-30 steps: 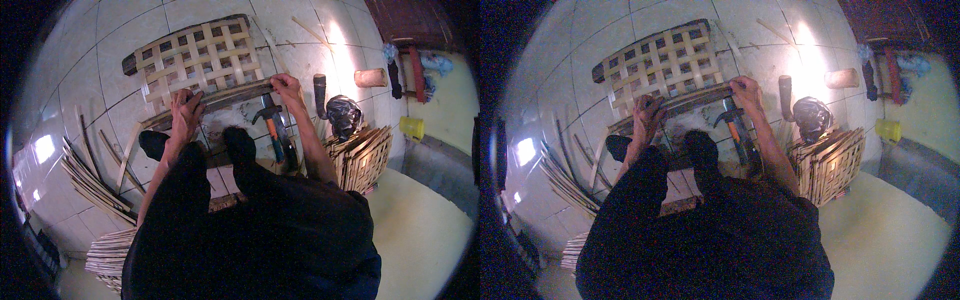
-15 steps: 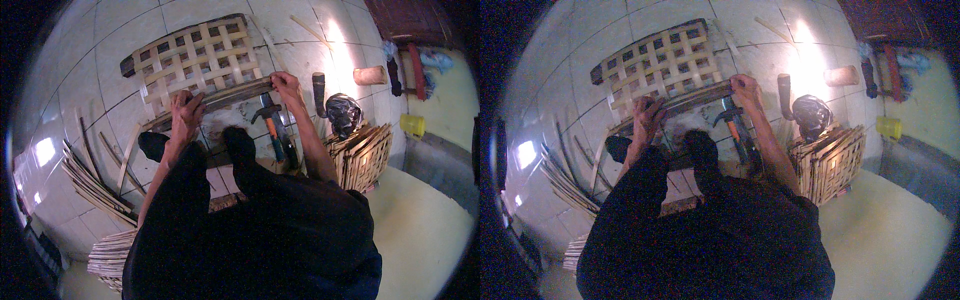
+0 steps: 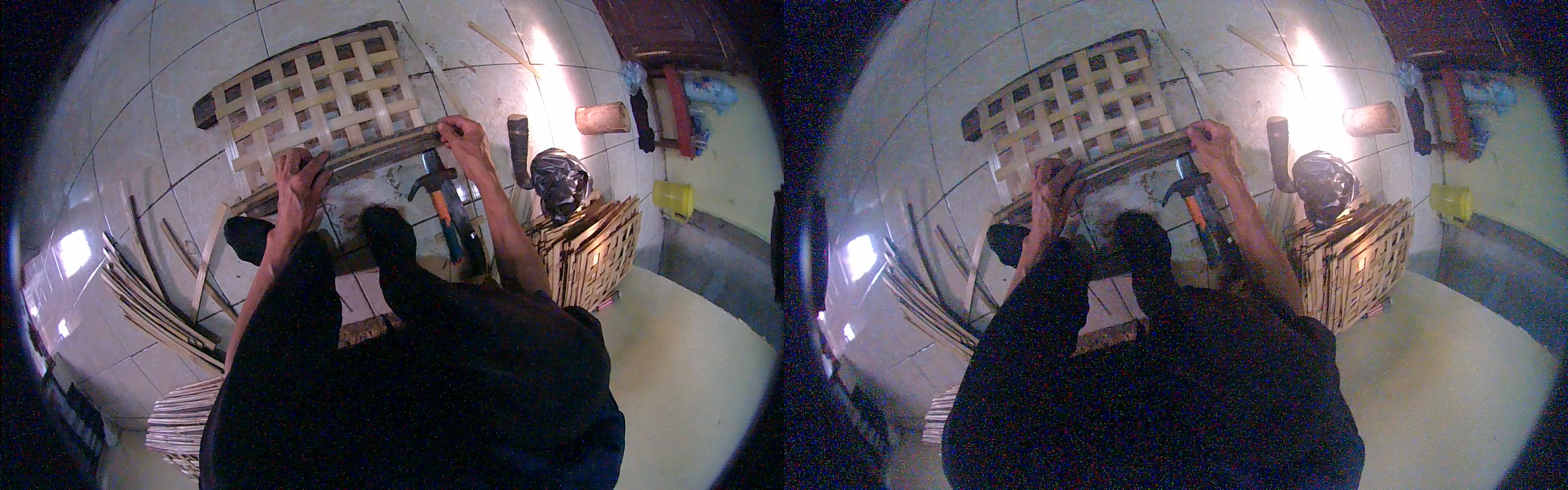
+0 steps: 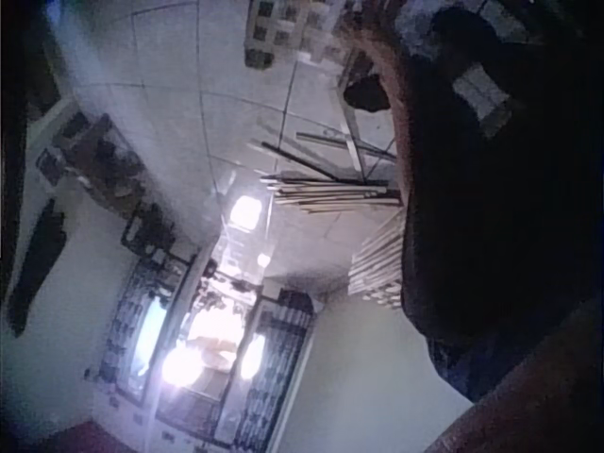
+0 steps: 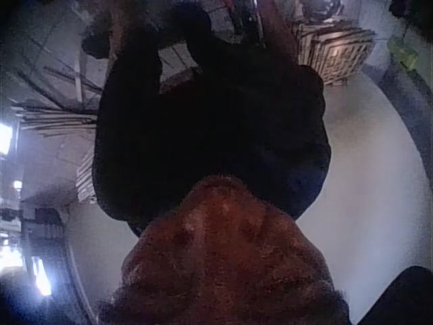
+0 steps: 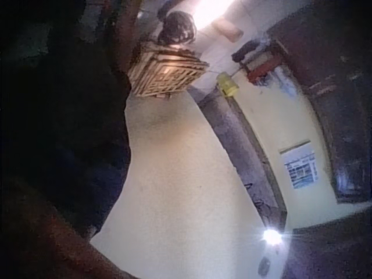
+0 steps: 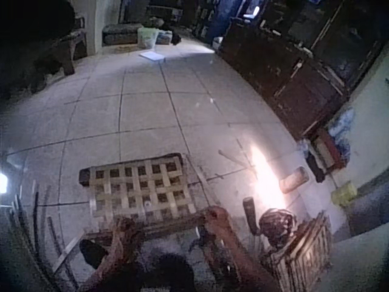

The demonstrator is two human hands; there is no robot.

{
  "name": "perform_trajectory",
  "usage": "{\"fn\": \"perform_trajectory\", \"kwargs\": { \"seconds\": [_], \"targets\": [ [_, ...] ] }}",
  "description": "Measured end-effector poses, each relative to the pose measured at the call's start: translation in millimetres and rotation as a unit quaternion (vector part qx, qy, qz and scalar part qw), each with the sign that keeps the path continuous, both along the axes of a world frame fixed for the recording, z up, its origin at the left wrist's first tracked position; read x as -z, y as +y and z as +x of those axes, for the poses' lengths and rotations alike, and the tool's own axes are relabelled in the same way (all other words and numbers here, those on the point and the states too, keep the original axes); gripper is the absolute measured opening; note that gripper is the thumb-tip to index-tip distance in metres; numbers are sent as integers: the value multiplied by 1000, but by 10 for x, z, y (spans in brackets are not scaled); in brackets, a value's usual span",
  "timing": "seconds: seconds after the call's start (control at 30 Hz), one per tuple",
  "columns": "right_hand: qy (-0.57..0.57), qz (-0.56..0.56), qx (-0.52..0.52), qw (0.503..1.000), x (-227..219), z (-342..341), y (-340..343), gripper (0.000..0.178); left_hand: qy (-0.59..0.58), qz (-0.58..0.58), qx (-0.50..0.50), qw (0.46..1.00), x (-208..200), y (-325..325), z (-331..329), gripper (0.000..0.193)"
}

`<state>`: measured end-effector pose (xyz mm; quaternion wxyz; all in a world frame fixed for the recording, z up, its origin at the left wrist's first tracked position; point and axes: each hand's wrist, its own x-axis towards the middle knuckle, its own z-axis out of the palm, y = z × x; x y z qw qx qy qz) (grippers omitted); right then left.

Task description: The person weaves thin wooden strips into a rectangular basket frame, using a hammer to tap the strips into place. They repeatedly pick up strips, insert them into the weave, and secure them with the hammer.

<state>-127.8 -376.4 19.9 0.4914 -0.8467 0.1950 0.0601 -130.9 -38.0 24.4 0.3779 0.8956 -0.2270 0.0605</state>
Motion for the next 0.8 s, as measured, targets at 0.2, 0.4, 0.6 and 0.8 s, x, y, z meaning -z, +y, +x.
{"fn": "perform_trajectory", "kwargs": {
  "seconds": [0.2,0.4,0.6,0.8],
  "targets": [
    [-16,-9,-7,1000,84,11,-18,21,14,-17,2,1000,-37,0,5,36],
    [-38,-99,-8,994,33,-18,37,20,29,32,1,999,-11,-11,-19,34],
    [-189,-290,-94,933,-260,-78,427,23,-24,39,-2,999,20,17,-13,33],
    [-241,-323,-198,894,-84,-394,830,34,-15,48,12,999,0,-25,-4,37]
  ]
}}
